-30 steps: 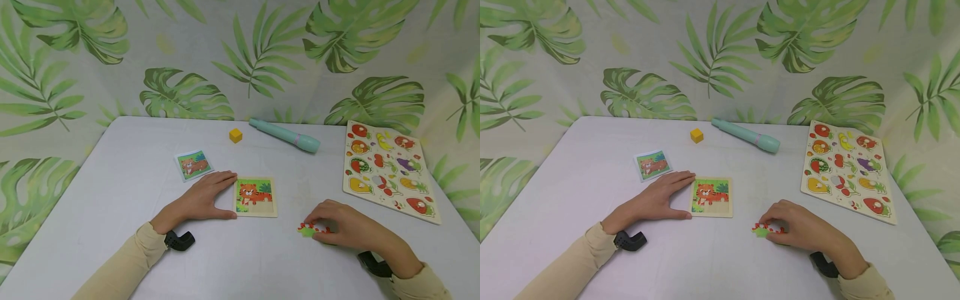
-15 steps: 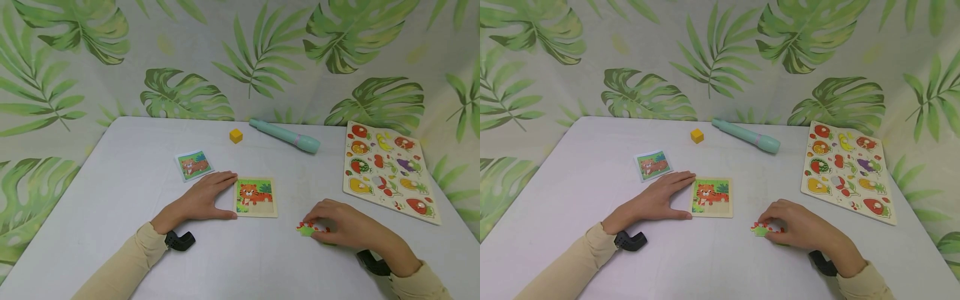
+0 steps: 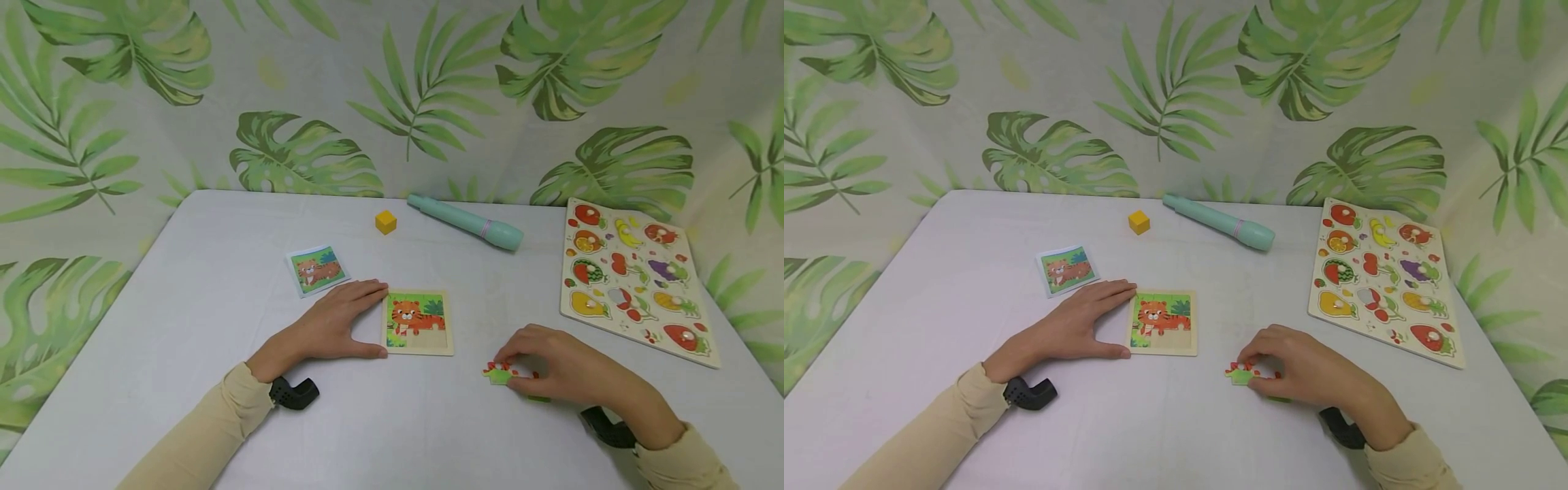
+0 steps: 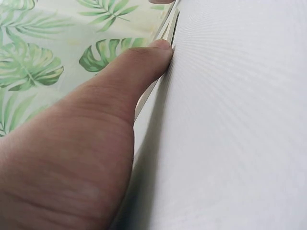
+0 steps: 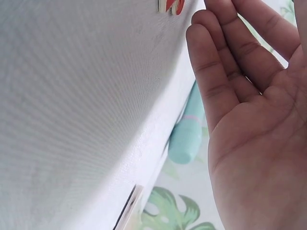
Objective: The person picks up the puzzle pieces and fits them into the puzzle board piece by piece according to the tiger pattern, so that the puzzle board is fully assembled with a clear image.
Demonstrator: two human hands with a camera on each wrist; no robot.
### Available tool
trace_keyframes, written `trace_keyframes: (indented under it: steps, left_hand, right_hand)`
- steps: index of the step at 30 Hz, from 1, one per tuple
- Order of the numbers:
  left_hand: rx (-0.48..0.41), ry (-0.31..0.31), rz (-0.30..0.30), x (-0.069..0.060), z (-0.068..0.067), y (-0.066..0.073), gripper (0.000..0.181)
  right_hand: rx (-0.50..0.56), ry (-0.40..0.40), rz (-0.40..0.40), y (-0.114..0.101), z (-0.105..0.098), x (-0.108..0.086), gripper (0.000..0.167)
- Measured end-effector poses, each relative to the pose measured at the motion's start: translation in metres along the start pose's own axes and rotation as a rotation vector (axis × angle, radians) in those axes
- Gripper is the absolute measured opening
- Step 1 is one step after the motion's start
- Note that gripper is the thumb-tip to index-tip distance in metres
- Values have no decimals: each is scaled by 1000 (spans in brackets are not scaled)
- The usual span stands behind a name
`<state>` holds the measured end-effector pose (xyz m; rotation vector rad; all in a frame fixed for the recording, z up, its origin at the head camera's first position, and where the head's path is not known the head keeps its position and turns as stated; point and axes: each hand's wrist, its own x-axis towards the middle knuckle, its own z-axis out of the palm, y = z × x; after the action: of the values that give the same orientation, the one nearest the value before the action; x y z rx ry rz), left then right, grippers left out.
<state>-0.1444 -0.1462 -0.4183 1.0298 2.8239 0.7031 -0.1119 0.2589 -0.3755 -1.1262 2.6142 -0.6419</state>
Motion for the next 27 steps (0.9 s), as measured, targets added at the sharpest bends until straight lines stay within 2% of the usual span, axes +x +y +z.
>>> trace_keyframes:
  steps: [5,12,27]
  left_hand:
    - [2,6,4,0,0,0,100]
    - [-1,20,14,-1,0,-1,100]
    - [-4,12,10,0,1,-1,100]
  right_hand:
    - [1,1,2,0,0,1,25]
    - [-10,28,-41,-1,0,4,24]
    - [-38,46,-80,-4,-4,15,25]
